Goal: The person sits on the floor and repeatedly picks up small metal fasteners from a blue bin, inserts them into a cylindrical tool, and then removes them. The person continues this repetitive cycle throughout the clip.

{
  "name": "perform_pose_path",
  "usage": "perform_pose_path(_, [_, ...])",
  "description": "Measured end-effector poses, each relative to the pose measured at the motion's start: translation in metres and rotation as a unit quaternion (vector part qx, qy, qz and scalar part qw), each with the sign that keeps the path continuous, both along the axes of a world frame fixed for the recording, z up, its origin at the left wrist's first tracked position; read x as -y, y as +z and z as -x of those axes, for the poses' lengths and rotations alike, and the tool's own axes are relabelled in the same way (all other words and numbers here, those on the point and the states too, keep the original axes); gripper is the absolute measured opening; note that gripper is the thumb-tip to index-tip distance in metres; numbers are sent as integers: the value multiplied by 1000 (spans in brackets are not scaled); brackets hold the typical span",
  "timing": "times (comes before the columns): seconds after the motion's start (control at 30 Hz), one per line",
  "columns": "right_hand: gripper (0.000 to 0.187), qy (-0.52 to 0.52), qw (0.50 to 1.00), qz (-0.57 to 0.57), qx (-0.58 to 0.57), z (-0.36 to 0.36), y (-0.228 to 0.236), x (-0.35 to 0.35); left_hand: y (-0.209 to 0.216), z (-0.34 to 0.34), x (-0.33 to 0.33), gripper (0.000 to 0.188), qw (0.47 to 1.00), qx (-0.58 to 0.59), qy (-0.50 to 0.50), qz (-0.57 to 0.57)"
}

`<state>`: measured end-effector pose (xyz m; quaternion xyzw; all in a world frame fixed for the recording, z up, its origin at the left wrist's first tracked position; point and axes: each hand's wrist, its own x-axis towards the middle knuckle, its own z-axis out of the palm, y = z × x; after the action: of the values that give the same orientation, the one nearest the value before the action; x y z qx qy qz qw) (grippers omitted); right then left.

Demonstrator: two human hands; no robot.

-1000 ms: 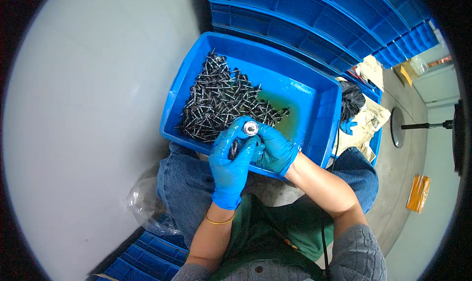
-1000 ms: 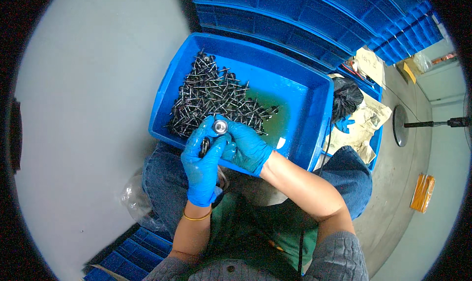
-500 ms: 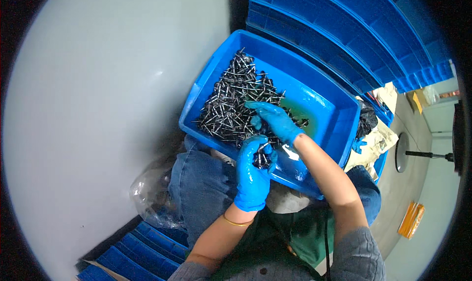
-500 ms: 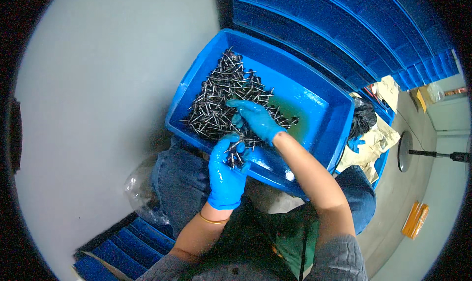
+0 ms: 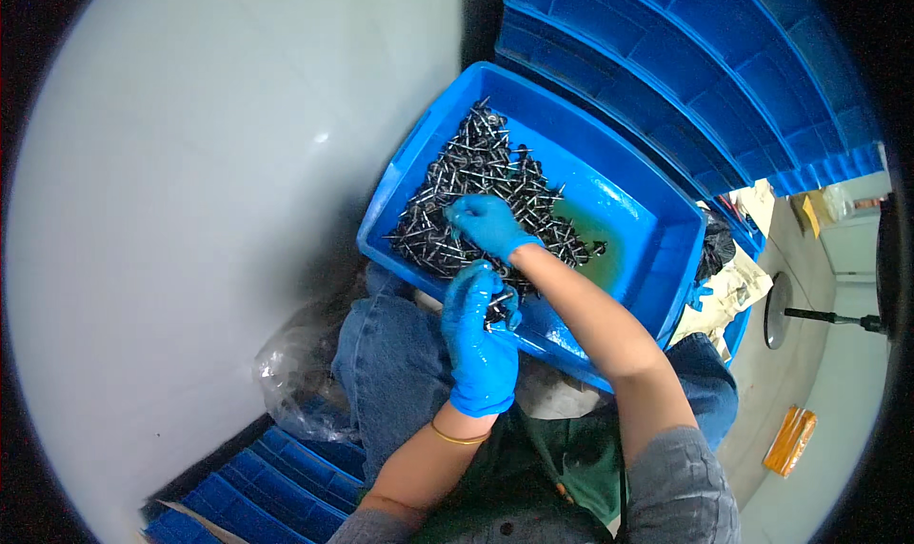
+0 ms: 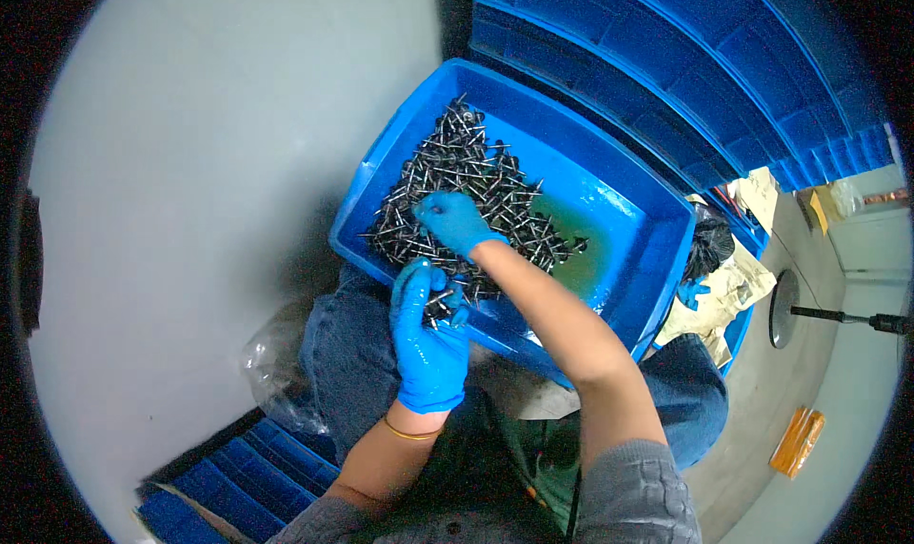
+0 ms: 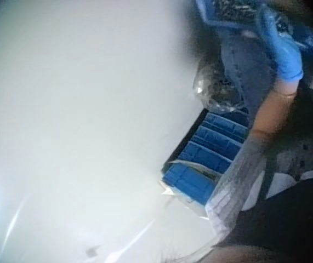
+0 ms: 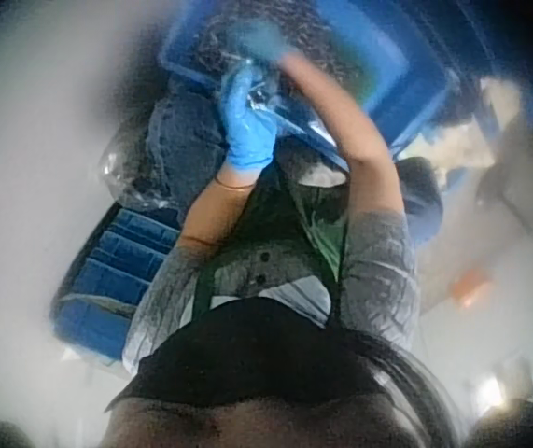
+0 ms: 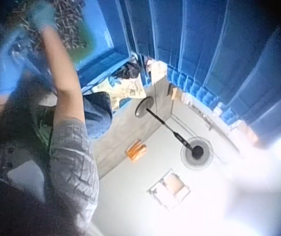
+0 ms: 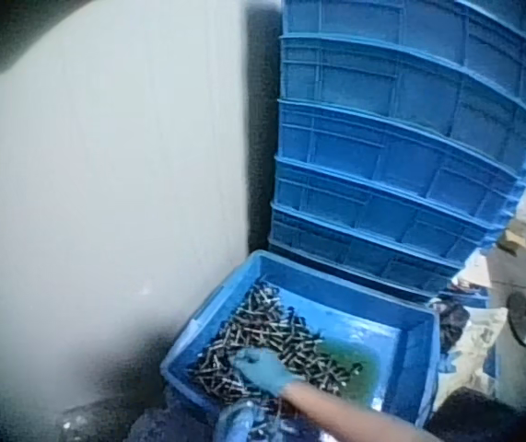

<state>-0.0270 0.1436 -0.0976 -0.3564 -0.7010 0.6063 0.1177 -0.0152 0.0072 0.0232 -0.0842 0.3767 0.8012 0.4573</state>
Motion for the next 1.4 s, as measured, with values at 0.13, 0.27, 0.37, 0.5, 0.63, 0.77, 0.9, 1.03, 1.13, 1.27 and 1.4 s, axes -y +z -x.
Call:
perform_pose_path(0.13, [20, -119, 907, 389, -112, -43, 66, 11, 8, 4, 3, 21, 996, -19, 2, 88])
perform_pose_path(0.27, [18, -156, 768, 571, -244, -78, 87, 31, 9, 0, -1, 21, 993, -64, -25, 93])
perform_pose_path(0.37, [17, -79, 699, 624, -341, -92, 96, 40, 7, -6, -4, 22, 989, -117, -38, 77])
perform_pose_path(0.5, [17, -183, 755, 579, -246, -91, 133, 49, -1, -13, -5, 23, 952, -295, -53, 68])
perform_pose_path(0.63, [16, -159, 926, 285, -187, -100, 118, 53, -6, -15, -5, 19, 928, -354, -67, 91])
perform_pose_path(0.77, [11, -188, 965, -20, -184, -101, 140, 66, -8, -4, -1, 10, 983, -96, -156, 24])
perform_pose_path(0.9, [20, -113, 982, -82, -128, -100, 159, 63, 3, -13, -6, 12, 989, -4, -147, -2])
perform_pose_path(1.03, [26, -31, 977, -53, -203, -106, 161, 58, 0, -12, -6, 17, 978, 159, -136, -5])
perform_pose_path(1.13, [24, 8, 978, 60, -200, -112, 166, 51, -4, -11, -4, 16, 974, 143, -162, -68])
perform_pose_path(1.27, [21, 15, 963, 203, -179, -116, 167, 45, 2, -12, -5, 12, 973, 172, -152, -31])
perform_pose_path(1.4, [20, 6, 977, 180, -113, -115, 162, 41, -15, -9, -1, 8, 949, 192, -215, -129])
